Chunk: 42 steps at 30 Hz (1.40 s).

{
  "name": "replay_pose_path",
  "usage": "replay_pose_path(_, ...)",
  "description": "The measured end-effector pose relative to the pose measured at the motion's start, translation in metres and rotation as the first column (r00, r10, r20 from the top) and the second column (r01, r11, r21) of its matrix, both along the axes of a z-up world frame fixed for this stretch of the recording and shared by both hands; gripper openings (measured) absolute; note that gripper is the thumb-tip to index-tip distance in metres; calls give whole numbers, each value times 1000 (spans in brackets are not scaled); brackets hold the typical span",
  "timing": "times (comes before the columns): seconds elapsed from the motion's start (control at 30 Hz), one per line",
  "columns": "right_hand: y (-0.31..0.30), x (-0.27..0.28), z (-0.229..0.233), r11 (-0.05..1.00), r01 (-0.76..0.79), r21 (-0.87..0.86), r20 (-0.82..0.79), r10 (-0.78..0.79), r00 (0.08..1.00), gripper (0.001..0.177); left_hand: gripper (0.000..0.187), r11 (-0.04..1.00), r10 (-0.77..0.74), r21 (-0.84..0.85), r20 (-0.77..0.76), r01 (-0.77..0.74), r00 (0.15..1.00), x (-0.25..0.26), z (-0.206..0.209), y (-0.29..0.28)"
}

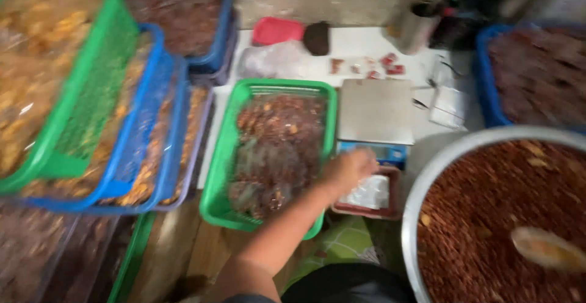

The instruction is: Scooping roasted peanuts from a large bowl into small plastic bags using a spoon for packaging.

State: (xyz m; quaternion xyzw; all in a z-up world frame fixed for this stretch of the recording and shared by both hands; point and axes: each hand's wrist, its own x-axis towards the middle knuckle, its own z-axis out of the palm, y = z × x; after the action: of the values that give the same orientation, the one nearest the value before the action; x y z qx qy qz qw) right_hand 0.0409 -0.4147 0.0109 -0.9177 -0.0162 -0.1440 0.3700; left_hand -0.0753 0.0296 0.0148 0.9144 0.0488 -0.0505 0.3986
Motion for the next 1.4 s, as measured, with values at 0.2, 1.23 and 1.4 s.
replay_pose_path(0.2,-30,-116,-33,937,281,-209,-24,-292,956,35,40,815,-341,444,-149,371,928,-10,-168,-28)
replay_pose_path(1.23,55,-213,124,716,310,626,-129,-296,946,19,20,461,-503,-840,19,287,864,-47,5,-176)
replay_pose_path(1.4,61,-213,131,982,-58,178,112,38,993,15,34,511,-560,-765,50,392,827,-45,24,-187)
